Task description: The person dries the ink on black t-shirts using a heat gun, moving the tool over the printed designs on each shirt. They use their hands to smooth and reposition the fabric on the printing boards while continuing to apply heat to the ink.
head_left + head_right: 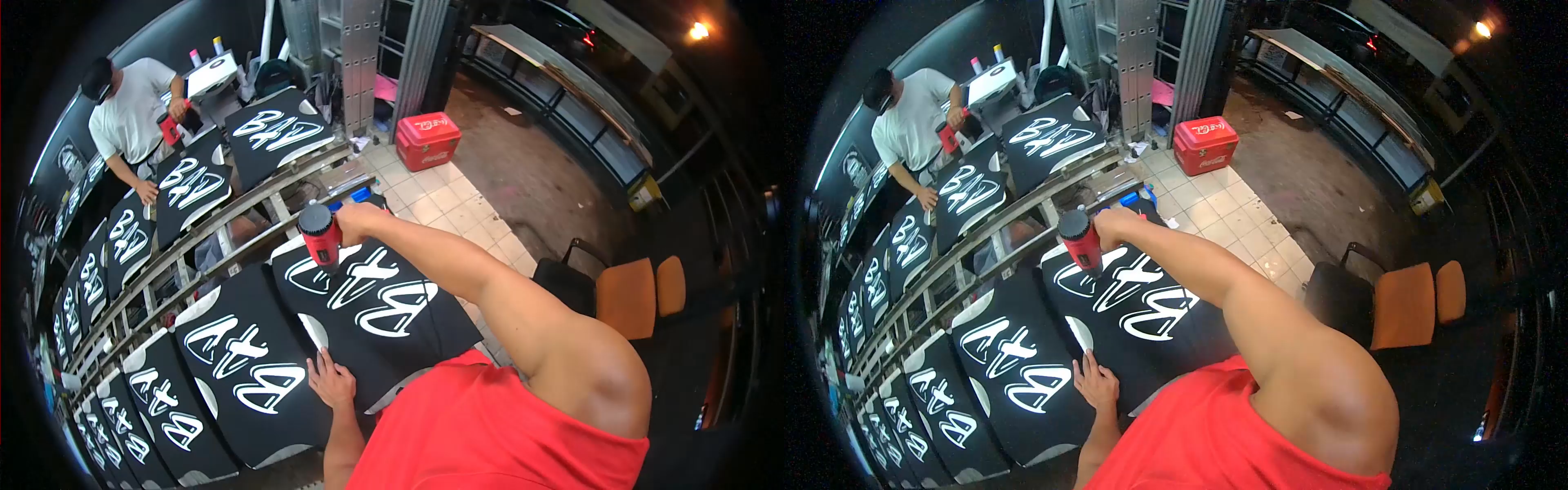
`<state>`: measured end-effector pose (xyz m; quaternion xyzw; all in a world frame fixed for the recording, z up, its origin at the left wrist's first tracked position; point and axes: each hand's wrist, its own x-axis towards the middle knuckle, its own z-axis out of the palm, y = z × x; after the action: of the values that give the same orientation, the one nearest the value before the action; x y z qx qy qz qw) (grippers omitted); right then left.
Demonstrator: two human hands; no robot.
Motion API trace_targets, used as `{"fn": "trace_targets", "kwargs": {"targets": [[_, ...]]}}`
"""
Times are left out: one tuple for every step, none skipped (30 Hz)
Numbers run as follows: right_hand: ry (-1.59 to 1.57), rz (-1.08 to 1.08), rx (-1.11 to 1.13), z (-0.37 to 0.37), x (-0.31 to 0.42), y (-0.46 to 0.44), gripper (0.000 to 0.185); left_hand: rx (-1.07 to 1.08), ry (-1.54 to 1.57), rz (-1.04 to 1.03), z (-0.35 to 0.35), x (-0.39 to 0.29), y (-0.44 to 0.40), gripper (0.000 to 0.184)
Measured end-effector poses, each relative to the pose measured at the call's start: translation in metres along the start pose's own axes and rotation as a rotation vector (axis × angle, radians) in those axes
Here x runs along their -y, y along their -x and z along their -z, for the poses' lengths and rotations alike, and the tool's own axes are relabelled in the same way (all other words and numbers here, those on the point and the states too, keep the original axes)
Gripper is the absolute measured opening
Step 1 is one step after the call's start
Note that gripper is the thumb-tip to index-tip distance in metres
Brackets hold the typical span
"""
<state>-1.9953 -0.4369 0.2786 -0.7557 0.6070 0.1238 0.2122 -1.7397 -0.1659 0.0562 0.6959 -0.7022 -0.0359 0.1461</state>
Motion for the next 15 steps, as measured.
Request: {"fn": "trace_targets", "kwargs": {"targets": [[-0.031, 0.014, -0.123, -0.007, 0.001, -0.009, 0.031, 0.002, -0.002, 0.022, -0.001, -0.001, -0.002, 0.057], [-0.065, 0.038, -0.237, -0.018, 0.006, -0.019, 0.03, -0.003, 0.004, 0.011, -0.002, 0.0, -0.004, 0.057], [-0.033, 0.072, -0.263, -0.02, 0.007, -0.027, 0.028, -0.001, 0.006, 0.019, -0.001, 0.001, -0.001, 0.057], [-0.074, 0.071, -0.206, -0.008, 0.018, -0.018, 0.033, -0.004, 0.041, -0.001, 0.002, 0.001, -0.002, 0.057], [-0.022, 0.039, -0.082, -0.001, 0.024, -0.023, 0.039, -0.006, 0.069, -0.011, 0.005, 0.004, -0.005, 0.057], [-0.082, 0.086, -0.137, -0.006, 0.025, -0.03, 0.045, -0.003, 0.077, 0.007, 0.008, 0.006, -0.004, 0.058], [-0.085, 0.071, -0.126, -0.001, 0.034, -0.028, 0.044, -0.007, 0.087, 0.019, 0.008, 0.005, -0.003, 0.059], [-0.09, 0.05, -0.143, -0.009, 0.037, -0.04, 0.043, 0.015, 0.063, 0.031, 0.006, 0.008, -0.003, 0.06], [-0.095, 0.018, -0.168, -0.016, 0.038, -0.051, 0.042, 0.034, 0.045, 0.031, 0.004, 0.01, -0.003, 0.061], [-0.096, 0.064, -0.198, -0.018, 0.041, -0.054, 0.042, 0.046, 0.031, 0.043, 0.005, 0.01, -0.004, 0.062], [-0.1, 0.105, -0.232, -0.021, 0.045, -0.057, 0.042, 0.057, 0.02, 0.048, 0.006, 0.01, -0.005, 0.063], [-0.164, 0.084, -0.138, -0.008, 0.057, -0.046, 0.046, 0.06, 0.008, 0.05, 0.002, 0.012, -0.005, 0.063], [-0.163, 0.099, -0.129, -0.011, 0.063, -0.05, 0.046, 0.059, 0.011, 0.049, -0.001, 0.014, -0.004, 0.063], [-0.17, 0.101, -0.179, -0.016, 0.066, -0.054, 0.048, 0.065, 0.015, 0.052, -0.006, 0.016, -0.003, 0.065], [-0.178, 0.101, -0.225, -0.022, 0.07, -0.058, 0.051, 0.074, 0.021, 0.056, -0.007, 0.017, -0.003, 0.066]]}}
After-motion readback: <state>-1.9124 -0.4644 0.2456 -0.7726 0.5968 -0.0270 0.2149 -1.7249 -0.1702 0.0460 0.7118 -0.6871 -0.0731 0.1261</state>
